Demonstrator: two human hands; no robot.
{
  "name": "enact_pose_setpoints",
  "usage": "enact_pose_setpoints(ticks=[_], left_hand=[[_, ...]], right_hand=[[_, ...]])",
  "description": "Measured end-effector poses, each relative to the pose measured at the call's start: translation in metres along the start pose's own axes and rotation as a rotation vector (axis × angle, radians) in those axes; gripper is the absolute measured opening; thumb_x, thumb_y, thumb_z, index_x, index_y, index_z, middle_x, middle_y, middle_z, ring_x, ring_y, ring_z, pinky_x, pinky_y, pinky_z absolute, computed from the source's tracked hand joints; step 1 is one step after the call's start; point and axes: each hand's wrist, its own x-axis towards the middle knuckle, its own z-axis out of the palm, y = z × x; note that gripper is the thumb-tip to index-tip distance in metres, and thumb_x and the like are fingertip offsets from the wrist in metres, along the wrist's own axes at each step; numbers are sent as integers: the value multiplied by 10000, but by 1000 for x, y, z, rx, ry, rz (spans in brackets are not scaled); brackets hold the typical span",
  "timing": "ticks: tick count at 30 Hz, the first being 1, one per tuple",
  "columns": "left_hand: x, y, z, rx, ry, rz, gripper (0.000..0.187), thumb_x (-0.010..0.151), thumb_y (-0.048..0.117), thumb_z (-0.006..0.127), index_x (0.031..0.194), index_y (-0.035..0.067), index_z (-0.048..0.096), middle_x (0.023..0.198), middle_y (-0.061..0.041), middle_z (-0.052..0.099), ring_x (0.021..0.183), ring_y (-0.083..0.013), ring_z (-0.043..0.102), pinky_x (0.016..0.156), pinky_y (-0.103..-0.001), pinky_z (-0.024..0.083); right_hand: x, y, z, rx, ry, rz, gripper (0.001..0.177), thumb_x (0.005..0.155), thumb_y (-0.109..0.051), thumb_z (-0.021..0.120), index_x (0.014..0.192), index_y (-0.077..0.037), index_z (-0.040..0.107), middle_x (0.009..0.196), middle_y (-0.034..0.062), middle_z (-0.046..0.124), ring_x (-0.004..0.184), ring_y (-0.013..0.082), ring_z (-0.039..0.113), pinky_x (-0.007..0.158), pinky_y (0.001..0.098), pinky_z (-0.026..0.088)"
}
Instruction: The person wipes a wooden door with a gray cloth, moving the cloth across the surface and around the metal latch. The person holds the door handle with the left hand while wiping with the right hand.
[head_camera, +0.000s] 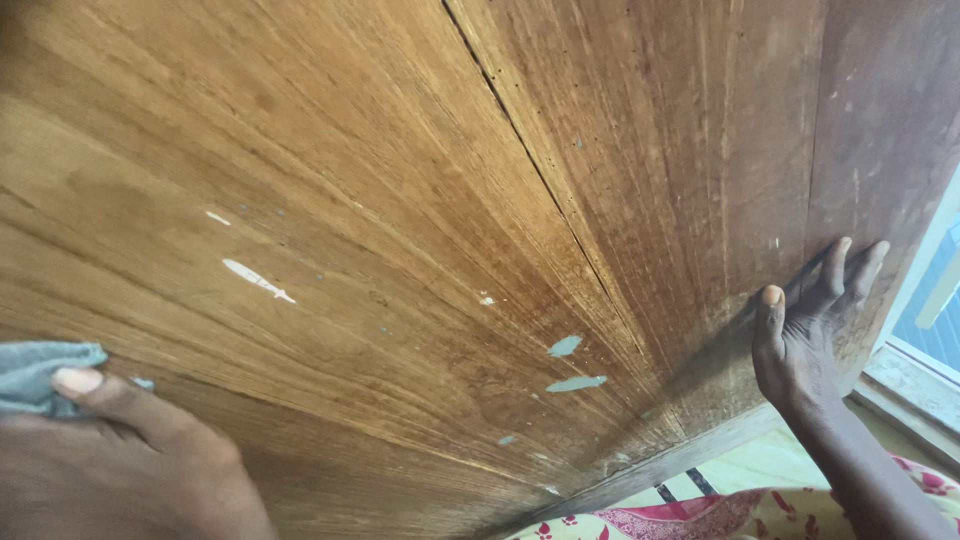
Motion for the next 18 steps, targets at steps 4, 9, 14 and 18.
enact_pose_setpoints(ticks=[4, 9, 14, 18], left_hand=[[-46, -13, 13, -23, -11, -14, 931, 905, 785, 330, 1608, 417, -158, 1641, -168, -296, 1519, -511, -185, 1087, -820, -130], [-164, -28, 48, -86, -147, 94, 958, 886, 756, 381, 1589, 415, -174, 1613, -180, -337, 1496, -534, -200, 1060, -834, -126], [-347, -4, 92, -133, -593, 612, 904, 897, 759, 311, 1571, 394, -168, 1596, -96, -329, 1494, -468, -210, 1020, -843, -142], [-363, 27, 91, -46, -430, 822, 735, 1056, 720, 209, 1655, 410, -83, 1705, -85, -226, 1535, -391, -206, 1101, -771, -198]], right_hand=[[1, -1, 0, -6, 4, -2, 919, 1081, -664, 278, 1698, -58, -33, 1727, 299, -184, 1666, 472, -116, 1378, 624, 29], [-1, -4, -2, 4, 8, 10, 903, 1083, -625, 319, 1691, -41, -6, 1732, 293, -167, 1665, 466, -92, 1372, 609, 37], [-1, 0, -1, 30, 13, -31, 898, 1104, -596, 352, 1699, -29, -9, 1736, 296, -168, 1671, 467, -87, 1381, 598, 44], [-2, 1, -2, 17, 21, -20, 891, 1103, -595, 361, 1697, -24, 22, 1737, 291, -150, 1665, 476, -64, 1373, 590, 55]])
